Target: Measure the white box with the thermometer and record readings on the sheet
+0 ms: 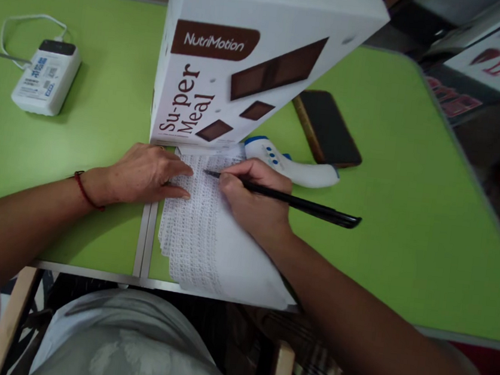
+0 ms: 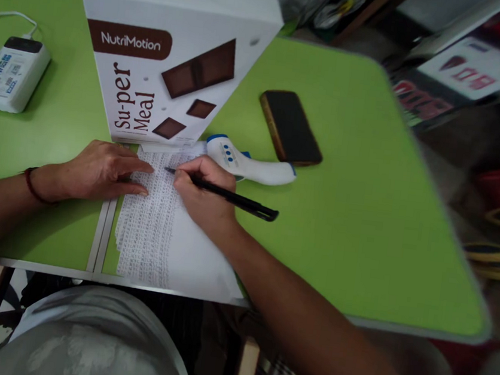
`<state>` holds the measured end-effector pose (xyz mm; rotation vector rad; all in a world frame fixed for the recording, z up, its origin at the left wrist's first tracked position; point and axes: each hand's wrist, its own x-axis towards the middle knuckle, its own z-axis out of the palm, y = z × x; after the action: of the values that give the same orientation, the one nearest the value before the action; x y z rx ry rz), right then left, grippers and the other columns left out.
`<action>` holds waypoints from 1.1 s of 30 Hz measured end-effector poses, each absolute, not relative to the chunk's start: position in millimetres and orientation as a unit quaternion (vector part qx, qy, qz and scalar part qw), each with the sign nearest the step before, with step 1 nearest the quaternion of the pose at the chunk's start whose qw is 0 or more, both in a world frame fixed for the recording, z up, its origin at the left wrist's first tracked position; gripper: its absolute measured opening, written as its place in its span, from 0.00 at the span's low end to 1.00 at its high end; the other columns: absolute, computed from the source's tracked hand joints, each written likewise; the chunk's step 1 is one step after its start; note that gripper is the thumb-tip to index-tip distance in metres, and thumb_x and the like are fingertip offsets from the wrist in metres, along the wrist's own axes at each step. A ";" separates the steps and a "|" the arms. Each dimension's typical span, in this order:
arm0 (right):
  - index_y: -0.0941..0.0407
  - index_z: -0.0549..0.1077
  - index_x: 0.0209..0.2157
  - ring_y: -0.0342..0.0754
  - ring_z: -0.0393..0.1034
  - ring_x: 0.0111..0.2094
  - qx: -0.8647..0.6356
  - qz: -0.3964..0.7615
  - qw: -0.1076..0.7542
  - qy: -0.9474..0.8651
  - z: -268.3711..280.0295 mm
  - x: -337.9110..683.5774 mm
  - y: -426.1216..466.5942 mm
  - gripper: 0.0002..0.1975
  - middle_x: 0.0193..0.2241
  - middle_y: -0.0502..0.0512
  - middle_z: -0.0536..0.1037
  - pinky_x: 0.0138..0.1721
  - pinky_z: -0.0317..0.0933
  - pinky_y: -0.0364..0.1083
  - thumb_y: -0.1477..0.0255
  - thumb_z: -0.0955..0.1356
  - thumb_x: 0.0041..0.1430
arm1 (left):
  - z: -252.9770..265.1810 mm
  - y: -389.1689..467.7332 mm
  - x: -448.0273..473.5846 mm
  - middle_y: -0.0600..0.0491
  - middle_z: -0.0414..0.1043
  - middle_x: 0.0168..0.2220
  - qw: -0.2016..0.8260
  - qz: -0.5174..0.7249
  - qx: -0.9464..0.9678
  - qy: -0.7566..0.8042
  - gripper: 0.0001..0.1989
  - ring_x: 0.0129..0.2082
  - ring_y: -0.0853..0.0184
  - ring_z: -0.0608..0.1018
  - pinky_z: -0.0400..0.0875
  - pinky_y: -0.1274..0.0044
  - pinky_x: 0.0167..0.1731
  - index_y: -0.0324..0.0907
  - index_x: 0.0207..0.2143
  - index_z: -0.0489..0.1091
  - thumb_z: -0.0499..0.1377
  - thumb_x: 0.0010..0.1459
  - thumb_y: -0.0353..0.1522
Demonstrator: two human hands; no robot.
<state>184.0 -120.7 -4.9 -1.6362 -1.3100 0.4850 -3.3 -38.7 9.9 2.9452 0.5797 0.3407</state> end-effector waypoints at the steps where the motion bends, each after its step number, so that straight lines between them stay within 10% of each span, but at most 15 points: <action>1: 0.53 0.68 0.19 0.42 0.61 0.18 -0.670 0.199 0.474 -0.535 -4.6 183.7 -120.6 0.03 0.16 0.47 0.70 0.20 0.57 0.44 0.73 0.65 0.43 | 10.0 -38.7 -3.3 0.54 0.75 0.29 0.060 0.111 0.973 0.192 0.16 0.27 0.67 0.76 0.56 0.78 0.21 0.43 0.40 0.74 0.61 0.57 0.45; 33: 0.52 0.70 0.21 0.42 0.63 0.20 -0.671 0.227 0.432 -0.559 -2.4 182.5 -122.8 0.03 0.18 0.48 0.72 0.21 0.59 0.44 0.72 0.66 0.44 | 10.4 -40.5 -2.6 0.53 0.75 0.29 0.064 0.101 0.972 0.204 0.18 0.27 0.67 0.75 0.56 0.79 0.21 0.43 0.43 0.74 0.60 0.57 0.46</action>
<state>182.5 -122.8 -2.4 -1.6714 -1.3922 0.5656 -2.6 -40.5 10.4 2.9342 0.6175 0.3054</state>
